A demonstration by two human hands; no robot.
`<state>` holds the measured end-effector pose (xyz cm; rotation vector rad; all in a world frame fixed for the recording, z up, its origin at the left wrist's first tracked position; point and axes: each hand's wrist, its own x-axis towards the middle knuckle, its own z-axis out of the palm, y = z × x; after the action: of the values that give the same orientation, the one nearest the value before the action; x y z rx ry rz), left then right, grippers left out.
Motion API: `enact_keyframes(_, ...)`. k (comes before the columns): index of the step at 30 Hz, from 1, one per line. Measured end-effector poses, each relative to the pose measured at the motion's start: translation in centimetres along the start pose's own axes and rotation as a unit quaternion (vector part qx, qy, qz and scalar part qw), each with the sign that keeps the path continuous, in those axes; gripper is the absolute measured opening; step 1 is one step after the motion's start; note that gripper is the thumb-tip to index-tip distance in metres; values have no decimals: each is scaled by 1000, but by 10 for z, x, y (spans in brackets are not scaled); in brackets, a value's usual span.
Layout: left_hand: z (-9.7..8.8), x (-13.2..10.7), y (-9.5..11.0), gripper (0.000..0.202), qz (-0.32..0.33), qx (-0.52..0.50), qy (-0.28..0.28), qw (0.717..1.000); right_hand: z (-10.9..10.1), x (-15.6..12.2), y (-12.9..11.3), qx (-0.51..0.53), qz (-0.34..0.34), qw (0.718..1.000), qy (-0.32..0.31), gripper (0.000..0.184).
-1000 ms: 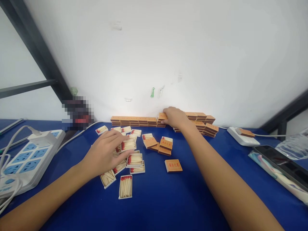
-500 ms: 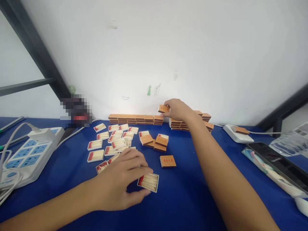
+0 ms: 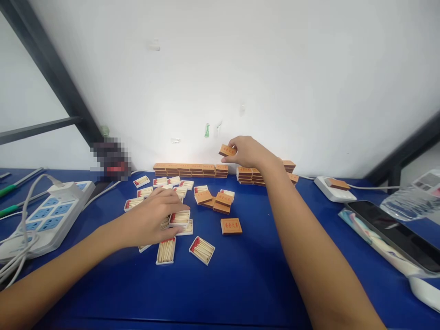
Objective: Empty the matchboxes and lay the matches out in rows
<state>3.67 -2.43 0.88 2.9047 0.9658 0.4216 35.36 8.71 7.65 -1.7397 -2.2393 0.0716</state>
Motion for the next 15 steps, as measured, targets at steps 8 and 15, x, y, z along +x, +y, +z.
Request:
enact_keyframes(8,3,35,13,24,23,-52,7,998,-16,-13,-13,30,8,999,21,38)
enact_keyframes(15,24,52,17,31,61,-47,-24,997,-15,-11,-5,42,21,999,17,37)
